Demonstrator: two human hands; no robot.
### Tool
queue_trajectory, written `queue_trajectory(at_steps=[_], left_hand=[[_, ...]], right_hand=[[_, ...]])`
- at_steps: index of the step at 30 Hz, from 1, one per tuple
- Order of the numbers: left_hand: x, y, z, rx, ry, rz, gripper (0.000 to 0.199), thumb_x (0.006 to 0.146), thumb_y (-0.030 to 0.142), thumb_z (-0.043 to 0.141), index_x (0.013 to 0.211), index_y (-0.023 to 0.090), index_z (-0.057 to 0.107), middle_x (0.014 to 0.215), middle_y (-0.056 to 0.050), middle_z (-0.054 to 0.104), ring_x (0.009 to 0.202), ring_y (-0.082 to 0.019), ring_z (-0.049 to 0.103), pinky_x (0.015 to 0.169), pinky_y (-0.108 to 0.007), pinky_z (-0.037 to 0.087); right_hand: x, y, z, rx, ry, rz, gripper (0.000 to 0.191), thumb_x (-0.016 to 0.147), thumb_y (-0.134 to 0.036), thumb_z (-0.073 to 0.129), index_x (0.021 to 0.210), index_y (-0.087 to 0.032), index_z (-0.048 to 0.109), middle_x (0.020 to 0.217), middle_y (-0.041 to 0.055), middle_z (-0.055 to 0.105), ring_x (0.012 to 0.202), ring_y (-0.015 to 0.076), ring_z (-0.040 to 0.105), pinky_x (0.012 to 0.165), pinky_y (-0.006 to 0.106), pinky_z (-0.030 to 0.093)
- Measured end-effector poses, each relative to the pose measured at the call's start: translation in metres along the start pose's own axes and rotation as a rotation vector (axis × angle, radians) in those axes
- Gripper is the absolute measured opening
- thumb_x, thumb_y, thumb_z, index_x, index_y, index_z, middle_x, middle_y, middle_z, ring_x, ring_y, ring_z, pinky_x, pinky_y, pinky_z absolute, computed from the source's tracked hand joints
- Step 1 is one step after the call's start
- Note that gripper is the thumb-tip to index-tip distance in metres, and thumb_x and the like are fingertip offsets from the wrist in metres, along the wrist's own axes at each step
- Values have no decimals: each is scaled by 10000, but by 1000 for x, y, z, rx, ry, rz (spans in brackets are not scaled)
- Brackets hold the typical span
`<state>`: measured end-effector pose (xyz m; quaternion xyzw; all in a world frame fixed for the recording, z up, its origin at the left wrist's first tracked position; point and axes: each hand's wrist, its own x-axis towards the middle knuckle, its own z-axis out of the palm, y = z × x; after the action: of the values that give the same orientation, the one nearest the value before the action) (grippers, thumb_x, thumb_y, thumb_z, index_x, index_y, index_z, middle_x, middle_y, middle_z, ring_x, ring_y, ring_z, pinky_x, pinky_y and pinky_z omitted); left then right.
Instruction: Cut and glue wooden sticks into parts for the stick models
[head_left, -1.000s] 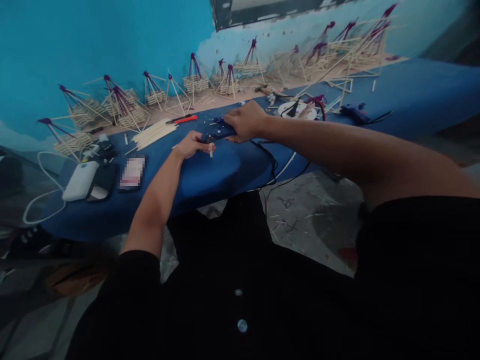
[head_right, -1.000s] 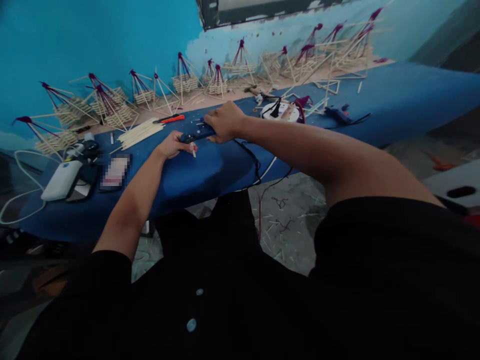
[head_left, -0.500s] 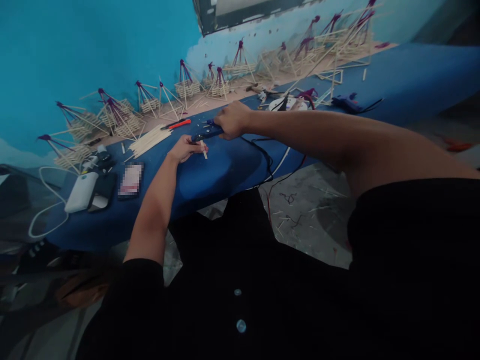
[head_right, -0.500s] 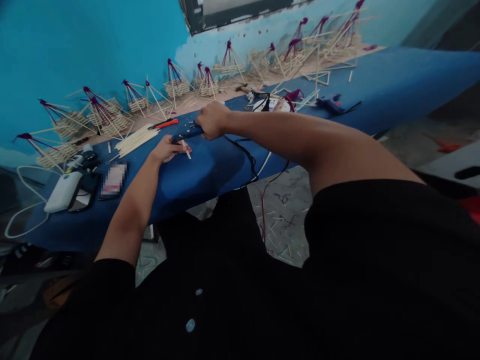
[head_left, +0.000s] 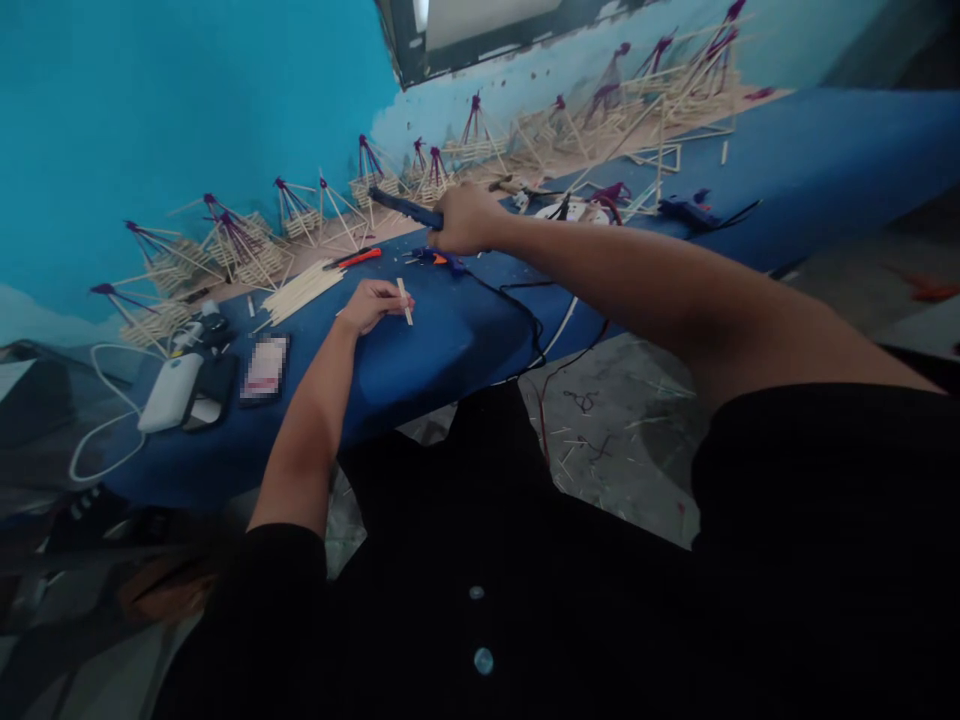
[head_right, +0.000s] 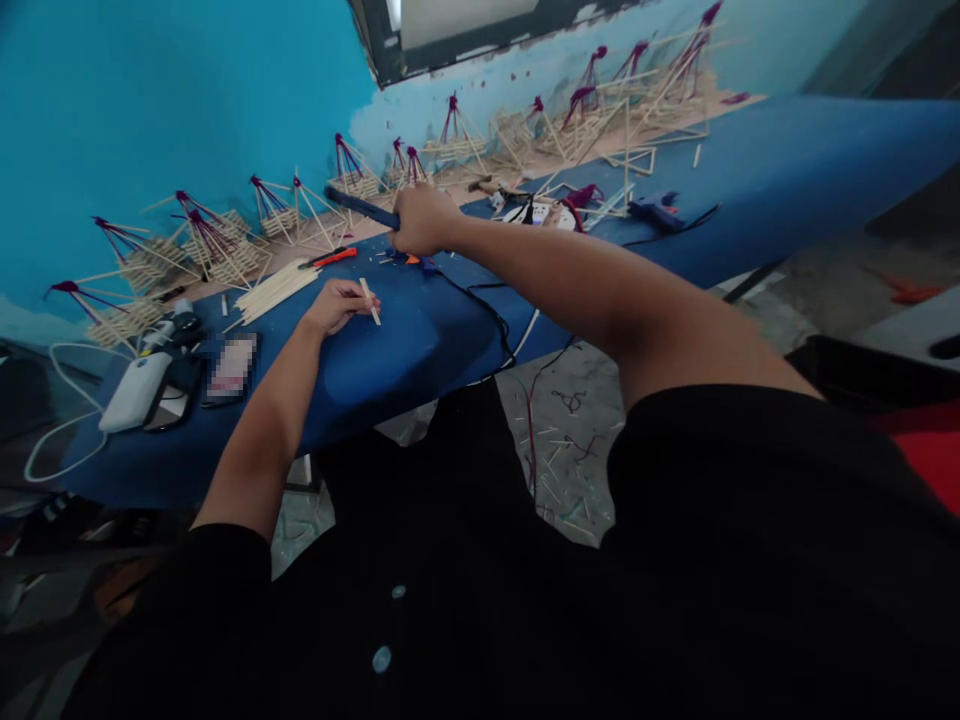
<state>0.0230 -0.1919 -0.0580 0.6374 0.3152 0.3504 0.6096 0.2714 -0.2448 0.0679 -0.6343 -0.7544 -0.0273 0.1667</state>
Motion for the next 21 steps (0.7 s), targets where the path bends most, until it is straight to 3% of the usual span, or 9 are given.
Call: queue_trajectory(at_steps=[5,10,14,18,21], left_hand=[[-2,-2,6,76,72,39,391,543,324,1097,703,144,788,786,-93,839,684,-186,793,721,-327,667],[-5,-1,9,81,65,49,354,579,263,1075,699,138,767,727,-65,811,643,-166,776,695,-308,667],[-6,0,11,76,57,60,346,566,232,1059,675,140,743,698,-53,801,623,-153,763,659,-279,652],[-8,0,12,98,46,84,305,608,182,1025,674,141,729,679,-35,780,612,-149,755,644,-274,641],[-9,-1,13,114,43,106,302,632,135,998,642,149,697,646,-18,749,603,-145,743,638,-269,628]], right_hand=[[-21,-15,11,489,-57,78,221,822,-246,785,1020,-148,789,910,132,799,955,360,773,917,516,667],[-40,-29,48,918,1,61,258,695,-108,813,866,-224,657,1041,129,828,1077,322,795,1076,502,680],[-41,-32,66,927,18,81,287,719,-162,788,970,-225,664,1126,151,832,1132,331,793,1106,532,678],[-42,-35,69,813,-9,48,363,794,-251,743,1154,-218,707,1207,145,824,1179,335,771,1087,552,681],[-44,-37,70,847,-10,8,436,766,-313,773,1182,-196,718,1187,163,819,1161,349,762,1080,574,669]])
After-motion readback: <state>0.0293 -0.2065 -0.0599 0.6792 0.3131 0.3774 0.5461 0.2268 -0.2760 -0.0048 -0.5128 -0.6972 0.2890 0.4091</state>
